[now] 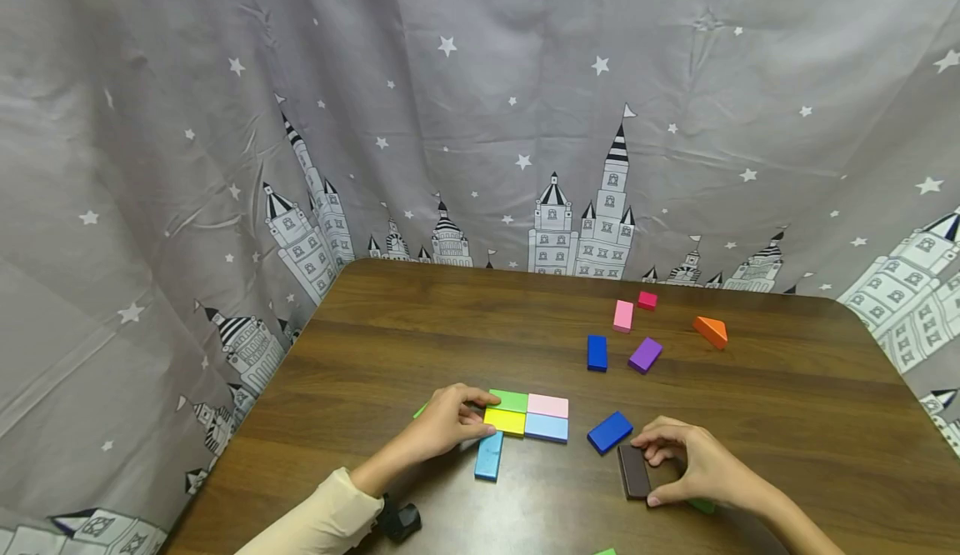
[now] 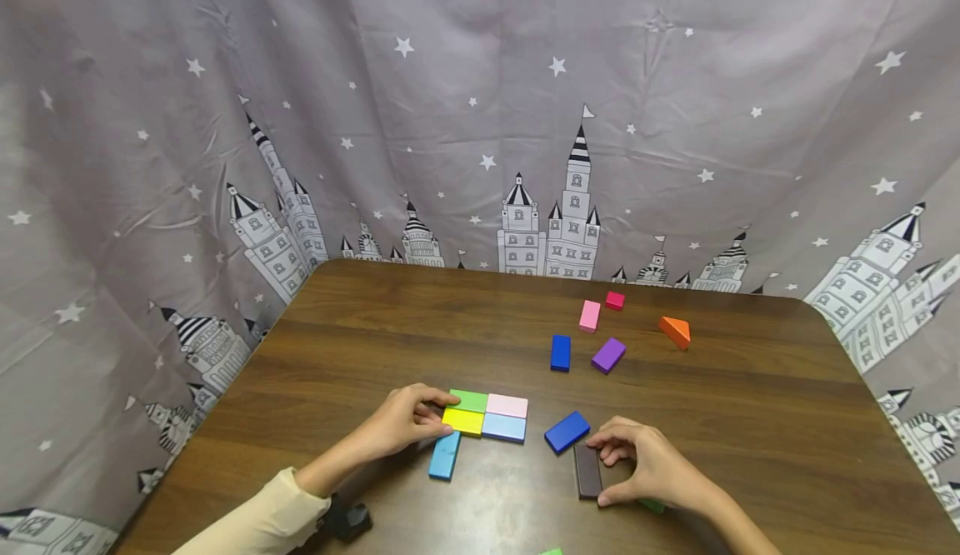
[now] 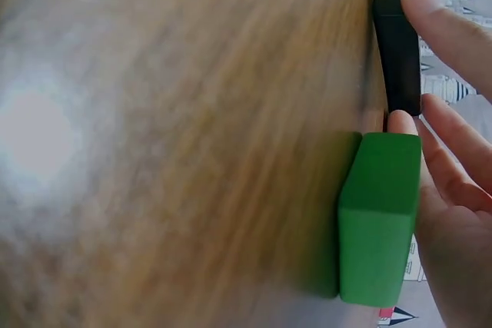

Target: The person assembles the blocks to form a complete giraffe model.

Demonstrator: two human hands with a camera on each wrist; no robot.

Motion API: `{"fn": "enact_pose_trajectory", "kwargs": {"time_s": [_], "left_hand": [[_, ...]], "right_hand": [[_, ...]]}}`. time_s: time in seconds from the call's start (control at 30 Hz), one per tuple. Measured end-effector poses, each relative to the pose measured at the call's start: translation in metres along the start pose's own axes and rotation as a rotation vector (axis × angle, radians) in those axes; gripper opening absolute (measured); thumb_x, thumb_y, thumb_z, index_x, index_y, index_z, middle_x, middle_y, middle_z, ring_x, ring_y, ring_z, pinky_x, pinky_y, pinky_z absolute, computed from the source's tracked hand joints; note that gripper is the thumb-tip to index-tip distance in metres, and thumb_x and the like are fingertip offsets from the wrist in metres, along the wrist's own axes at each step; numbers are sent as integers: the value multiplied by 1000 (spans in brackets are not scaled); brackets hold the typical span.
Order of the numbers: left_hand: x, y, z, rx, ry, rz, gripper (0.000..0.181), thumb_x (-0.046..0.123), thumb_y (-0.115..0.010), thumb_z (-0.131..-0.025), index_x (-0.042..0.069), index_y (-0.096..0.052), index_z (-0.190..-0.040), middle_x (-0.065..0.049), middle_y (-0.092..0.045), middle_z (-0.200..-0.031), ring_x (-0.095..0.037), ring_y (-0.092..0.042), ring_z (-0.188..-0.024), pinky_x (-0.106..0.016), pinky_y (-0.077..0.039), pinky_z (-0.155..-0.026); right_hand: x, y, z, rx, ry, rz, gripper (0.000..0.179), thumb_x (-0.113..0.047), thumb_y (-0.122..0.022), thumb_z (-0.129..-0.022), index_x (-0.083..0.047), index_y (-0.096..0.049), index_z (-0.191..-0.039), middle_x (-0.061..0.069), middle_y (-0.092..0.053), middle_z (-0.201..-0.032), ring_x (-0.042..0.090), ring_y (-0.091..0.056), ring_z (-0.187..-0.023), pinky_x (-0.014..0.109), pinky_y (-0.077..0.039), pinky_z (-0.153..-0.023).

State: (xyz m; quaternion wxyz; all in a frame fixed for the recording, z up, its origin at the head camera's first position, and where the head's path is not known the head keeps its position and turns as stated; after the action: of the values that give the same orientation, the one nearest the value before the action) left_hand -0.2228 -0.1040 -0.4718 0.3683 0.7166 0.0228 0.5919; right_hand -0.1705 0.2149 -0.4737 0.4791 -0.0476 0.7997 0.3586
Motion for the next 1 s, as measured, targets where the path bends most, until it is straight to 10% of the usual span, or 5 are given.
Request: {"fn": "enact_pose_trajectory", "kwargs": {"time_s": [1.0], "left_hand": [[-2, 1, -2, 6, 17, -7, 36, 8, -80, -85, -1, -71, -119, -18, -61, -110, -28, -68, -91, -27, -57, -74]], "right_hand": [[-14, 1, -5, 74, 14, -5, 55, -13, -94, -67, -2, -65, -113, 8, -62, -108, 15, -66, -83, 24, -56, -74]]}}
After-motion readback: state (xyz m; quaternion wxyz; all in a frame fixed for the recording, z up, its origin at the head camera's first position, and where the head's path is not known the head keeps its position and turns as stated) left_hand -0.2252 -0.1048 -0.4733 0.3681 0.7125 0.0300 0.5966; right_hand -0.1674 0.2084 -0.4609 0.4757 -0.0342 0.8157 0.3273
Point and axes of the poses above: each hand's wrist, its own z-axis away from the middle knuckle, its own y-axis out of the back of the hand, x = y × z, the point moved 7 cm from there along -z, towards the middle knuckle
